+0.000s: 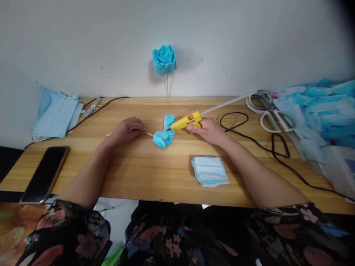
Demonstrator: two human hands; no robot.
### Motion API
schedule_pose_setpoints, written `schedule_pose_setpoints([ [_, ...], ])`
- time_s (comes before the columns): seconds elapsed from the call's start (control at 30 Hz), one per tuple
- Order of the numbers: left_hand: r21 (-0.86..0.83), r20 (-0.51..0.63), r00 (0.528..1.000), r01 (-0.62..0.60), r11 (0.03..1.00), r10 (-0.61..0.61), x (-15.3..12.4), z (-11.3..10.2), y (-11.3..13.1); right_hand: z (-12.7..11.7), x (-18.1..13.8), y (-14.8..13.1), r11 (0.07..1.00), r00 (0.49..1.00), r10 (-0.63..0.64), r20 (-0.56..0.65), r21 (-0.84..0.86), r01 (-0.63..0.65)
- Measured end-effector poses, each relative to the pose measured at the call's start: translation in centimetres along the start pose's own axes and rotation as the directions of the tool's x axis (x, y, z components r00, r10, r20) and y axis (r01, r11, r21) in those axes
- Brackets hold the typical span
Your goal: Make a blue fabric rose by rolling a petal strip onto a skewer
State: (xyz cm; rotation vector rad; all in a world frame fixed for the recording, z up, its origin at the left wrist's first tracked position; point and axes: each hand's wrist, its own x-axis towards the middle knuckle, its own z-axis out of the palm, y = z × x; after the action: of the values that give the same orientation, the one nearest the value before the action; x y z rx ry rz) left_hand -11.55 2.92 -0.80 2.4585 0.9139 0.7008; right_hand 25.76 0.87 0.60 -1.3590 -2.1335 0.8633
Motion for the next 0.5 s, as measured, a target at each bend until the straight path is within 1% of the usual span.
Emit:
schedule_pose_setpoints([
  [0.13,-0.002,0.015,1.0,-0.003,1.0,0.003,0.1,-0.1,-0.08,-0.05,0.03,-0.09,0.999,1.0,0.022,0.0,-0.027,-0.022],
  [0.33,0.011,0.015,1.0,-0.019,1.0,0.019,0.22,-0.25,-0.04,0.02,0.09,0.15,1.0,1.0,-0.016,-0.003,-0.008,0.016],
  [0.5,0.011,0.034,0.999,-0.019,1.0,0.018,0.26,-0.36,0.11,0.01,0.06,0.0,0.998,0.999,0.032,0.018,-0.052,-0.031],
])
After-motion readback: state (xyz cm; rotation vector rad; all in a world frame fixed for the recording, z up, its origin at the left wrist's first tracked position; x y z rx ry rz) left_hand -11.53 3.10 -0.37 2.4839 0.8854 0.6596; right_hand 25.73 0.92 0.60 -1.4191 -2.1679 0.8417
